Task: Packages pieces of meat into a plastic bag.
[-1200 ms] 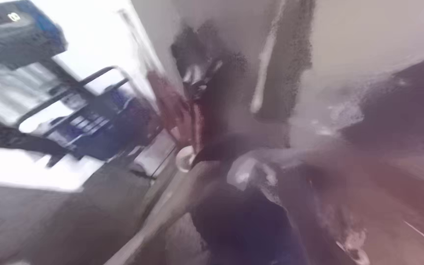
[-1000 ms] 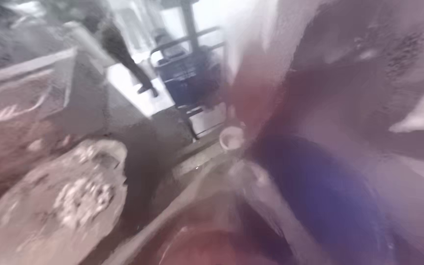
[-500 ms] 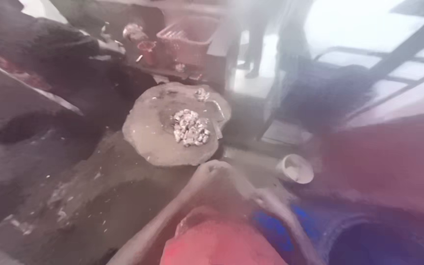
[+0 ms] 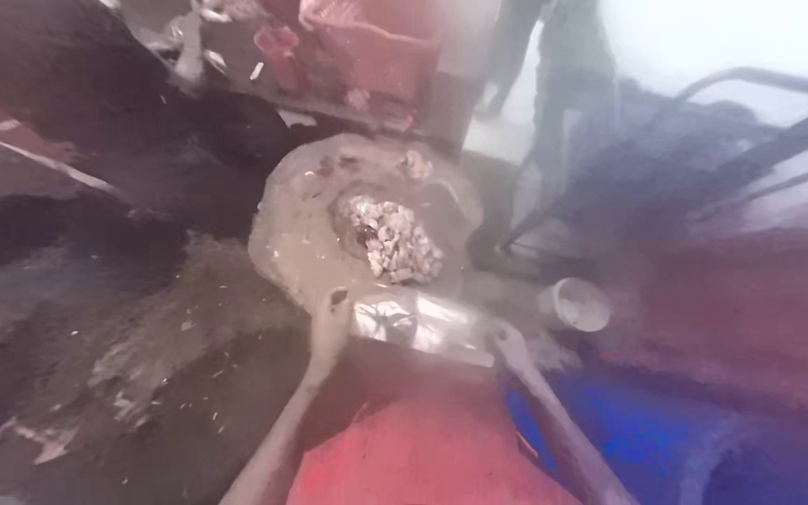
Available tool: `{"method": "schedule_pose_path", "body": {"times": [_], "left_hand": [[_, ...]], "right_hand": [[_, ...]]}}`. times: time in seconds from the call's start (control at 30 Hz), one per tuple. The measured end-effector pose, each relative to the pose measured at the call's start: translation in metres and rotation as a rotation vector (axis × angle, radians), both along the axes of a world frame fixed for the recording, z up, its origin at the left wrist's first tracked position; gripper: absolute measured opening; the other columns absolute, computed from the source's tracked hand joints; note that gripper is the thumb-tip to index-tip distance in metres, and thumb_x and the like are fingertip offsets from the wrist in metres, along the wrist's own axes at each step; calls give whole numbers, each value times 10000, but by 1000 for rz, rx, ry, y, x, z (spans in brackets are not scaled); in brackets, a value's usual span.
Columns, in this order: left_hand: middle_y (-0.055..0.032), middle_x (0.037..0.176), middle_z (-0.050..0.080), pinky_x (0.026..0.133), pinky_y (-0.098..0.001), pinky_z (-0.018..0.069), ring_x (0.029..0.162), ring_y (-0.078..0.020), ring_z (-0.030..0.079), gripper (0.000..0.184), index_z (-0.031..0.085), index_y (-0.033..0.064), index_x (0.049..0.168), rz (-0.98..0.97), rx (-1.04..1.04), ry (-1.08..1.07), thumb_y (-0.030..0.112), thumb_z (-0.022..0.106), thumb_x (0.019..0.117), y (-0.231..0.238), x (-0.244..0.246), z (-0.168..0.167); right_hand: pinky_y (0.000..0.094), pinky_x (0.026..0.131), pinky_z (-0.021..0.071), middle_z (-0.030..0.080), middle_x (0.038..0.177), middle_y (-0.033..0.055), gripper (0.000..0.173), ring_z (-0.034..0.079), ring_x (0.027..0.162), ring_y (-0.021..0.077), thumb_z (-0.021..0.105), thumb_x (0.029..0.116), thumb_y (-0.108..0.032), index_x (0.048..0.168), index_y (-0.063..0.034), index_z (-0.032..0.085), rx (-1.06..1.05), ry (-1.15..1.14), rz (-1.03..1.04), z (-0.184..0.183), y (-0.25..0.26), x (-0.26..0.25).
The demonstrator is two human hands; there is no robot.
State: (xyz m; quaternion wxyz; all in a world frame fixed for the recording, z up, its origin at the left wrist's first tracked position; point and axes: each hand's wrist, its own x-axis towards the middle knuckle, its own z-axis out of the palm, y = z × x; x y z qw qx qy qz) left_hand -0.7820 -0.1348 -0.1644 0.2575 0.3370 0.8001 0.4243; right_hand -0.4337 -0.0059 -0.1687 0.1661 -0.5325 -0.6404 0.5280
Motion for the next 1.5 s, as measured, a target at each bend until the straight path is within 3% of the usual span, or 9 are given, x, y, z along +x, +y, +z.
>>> {"method": "schedule_pose_path", "body": {"times": [0.23, 0.43, 0.57, 0.67, 0.77, 0.93, 1.13, 1.3, 1.5], "left_hand": [[-81, 1174, 706, 1002, -367, 544, 1079, -141, 679, 445, 637, 59, 1288, -651, -227, -462, 322, 739, 944, 1, 68, -11], [-59, 890, 666, 746, -330, 586, 786, -129, 665, 124, 599, -7, 1081, 35, -38, -615, 40, 568, 971, 21, 36, -4], [-80, 955, 708, 762, -385, 612, 841, -186, 704, 195, 581, 102, 1175, 259, 374, -1081, 161, 508, 1005, 40, 12, 38], [50, 964, 693, 792, -234, 567, 863, -41, 655, 220, 656, 175, 1116, -259, 197, -763, 306, 695, 944, 60, 2, 75], [-76, 1089, 693, 878, -377, 565, 949, -158, 670, 391, 633, 103, 1291, -549, -301, -189, 304, 701, 962, 102, -19, 80], [-159, 1121, 690, 884, -406, 563, 961, -216, 677, 282, 631, 11, 1270, -42, -67, 206, 153, 538, 1045, 191, -80, 43], [-151, 1251, 680, 1044, -536, 484, 1182, -324, 636, 389, 712, 62, 1234, -477, -176, 569, 339, 489, 1077, 284, -124, 9], [-130, 1389, 623, 1112, -555, 423, 1316, -319, 565, 447, 607, 173, 1420, -610, -371, 508, 397, 414, 1085, 289, -149, -60], [-145, 1366, 626, 1077, -476, 494, 1233, -265, 627, 441, 550, 95, 1432, -255, -250, 208, 289, 550, 1037, 210, -143, -86]], "right_hand": [[319, 739, 558, 660, 815, 67, 329, 630, 742, 104, 704, 957, -321, 961, 8, 689, -210, 37, 479, 0, -8, -100], [449, 739, 516, 643, 805, 121, 255, 613, 765, 223, 726, 887, -239, 915, 10, 679, -69, -106, 662, -6, 47, -138], [501, 849, 537, 691, 935, 177, 292, 670, 890, 285, 607, 968, -251, 1023, 21, 696, -16, -198, 571, -27, 108, -145], [287, 766, 568, 673, 941, 74, 213, 647, 818, 103, 544, 1020, -130, 1105, 29, 658, -107, 166, 346, -19, 157, -146], [298, 761, 604, 703, 1017, 73, 221, 681, 847, 104, 509, 1029, -52, 1197, 25, 629, -321, 441, 321, 22, 205, -155], [479, 1001, 512, 692, 1194, 156, 394, 664, 1102, 248, 406, 1101, -283, 1266, -37, 666, 123, -21, 914, 22, 264, -193], [623, 1004, 487, 659, 1311, 191, 453, 644, 1195, 388, 369, 1103, -378, 1419, -126, 573, 230, -434, 680, 0, 288, -249], [666, 992, 480, 658, 1302, 203, 464, 623, 1208, 418, 428, 1069, -402, 1405, -124, 587, 172, -584, 665, -22, 262, -261], [646, 1013, 478, 681, 1288, 158, 490, 638, 1210, 371, 354, 1085, -453, 1356, -154, 632, 108, -640, 740, -32, 243, -261]]}}
